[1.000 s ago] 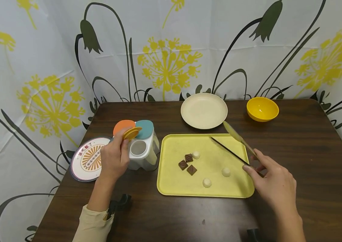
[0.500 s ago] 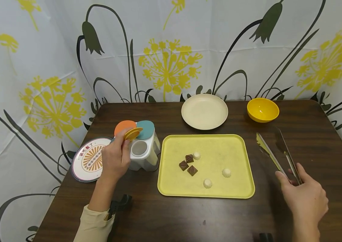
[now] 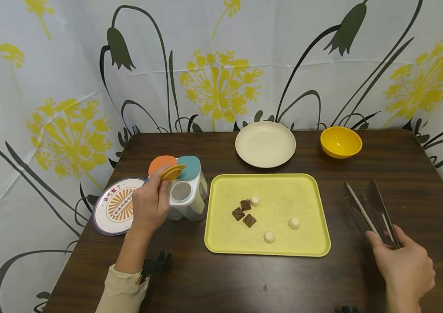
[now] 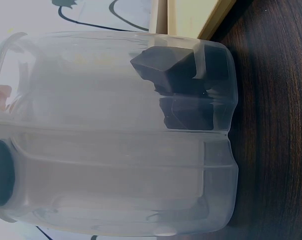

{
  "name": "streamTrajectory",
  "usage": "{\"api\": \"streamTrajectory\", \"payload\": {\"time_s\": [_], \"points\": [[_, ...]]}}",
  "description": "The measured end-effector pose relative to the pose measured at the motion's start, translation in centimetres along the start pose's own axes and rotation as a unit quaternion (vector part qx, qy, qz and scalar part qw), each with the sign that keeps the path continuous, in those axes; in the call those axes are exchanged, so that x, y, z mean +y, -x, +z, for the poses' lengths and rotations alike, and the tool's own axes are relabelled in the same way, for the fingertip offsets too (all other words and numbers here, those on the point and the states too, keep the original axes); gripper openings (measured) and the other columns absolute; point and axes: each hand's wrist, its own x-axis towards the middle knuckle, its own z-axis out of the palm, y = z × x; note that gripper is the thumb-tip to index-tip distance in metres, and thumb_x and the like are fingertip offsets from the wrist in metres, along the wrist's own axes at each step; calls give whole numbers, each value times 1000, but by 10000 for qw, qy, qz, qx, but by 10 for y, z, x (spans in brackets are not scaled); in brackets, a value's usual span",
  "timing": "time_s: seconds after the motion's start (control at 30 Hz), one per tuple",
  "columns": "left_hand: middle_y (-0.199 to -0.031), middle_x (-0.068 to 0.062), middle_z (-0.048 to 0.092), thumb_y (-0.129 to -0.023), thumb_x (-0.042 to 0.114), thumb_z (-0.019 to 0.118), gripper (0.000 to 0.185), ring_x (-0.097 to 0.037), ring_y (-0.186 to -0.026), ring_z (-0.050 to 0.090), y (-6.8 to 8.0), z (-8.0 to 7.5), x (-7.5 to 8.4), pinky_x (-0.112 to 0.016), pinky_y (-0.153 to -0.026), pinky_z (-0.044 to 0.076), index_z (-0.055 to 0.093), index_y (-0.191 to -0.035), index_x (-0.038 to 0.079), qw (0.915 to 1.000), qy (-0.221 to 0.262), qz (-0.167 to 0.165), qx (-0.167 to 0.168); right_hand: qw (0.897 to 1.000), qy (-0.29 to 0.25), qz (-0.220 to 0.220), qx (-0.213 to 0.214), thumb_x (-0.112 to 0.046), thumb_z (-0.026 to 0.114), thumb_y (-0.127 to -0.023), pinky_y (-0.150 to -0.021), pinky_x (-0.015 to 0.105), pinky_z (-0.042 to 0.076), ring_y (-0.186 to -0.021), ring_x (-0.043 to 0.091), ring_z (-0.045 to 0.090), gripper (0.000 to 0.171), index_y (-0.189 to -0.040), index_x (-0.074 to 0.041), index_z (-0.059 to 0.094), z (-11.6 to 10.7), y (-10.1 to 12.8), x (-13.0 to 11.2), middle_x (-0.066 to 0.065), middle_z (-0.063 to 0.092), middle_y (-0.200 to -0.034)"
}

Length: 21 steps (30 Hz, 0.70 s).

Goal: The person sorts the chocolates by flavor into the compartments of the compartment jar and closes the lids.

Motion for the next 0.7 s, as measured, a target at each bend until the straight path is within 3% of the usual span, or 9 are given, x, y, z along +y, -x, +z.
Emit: {"api": "streamTrajectory", "payload": {"time_s": [0.27,0.53,0.7], "points": [[-101,-14,71,-99,17,48,34,-24,-71,66,0,-1,0,-41,-54,51,57,-129,6,10000,24,-41,-45,9999,96,69,-51,-62,61,-85,-72,64,42,-106,58,49,83,-146,-8,43,4,-2,0,36,50,-130],[-102,-13,71,-99,17,47,34,-23,-71,66,1,0,0,-40,-54,52,57,-130,6,9999,43,-69,-84,9996,123,75,-234,-62,64,-84,-85,67,40,-115,59,43,89,-147,-5,38,7,-4,2,36,42,-138],[-102,-13,71,-99,17,47,34,-23,-70,65,1,1,0,-40,-54,51,57,-130,7,10000,60,-54,-49,9983,339,154,-437,-68,61,-82,-86,69,39,-118,60,40,95,-149,-6,35,7,-4,1,34,34,-145]]}}
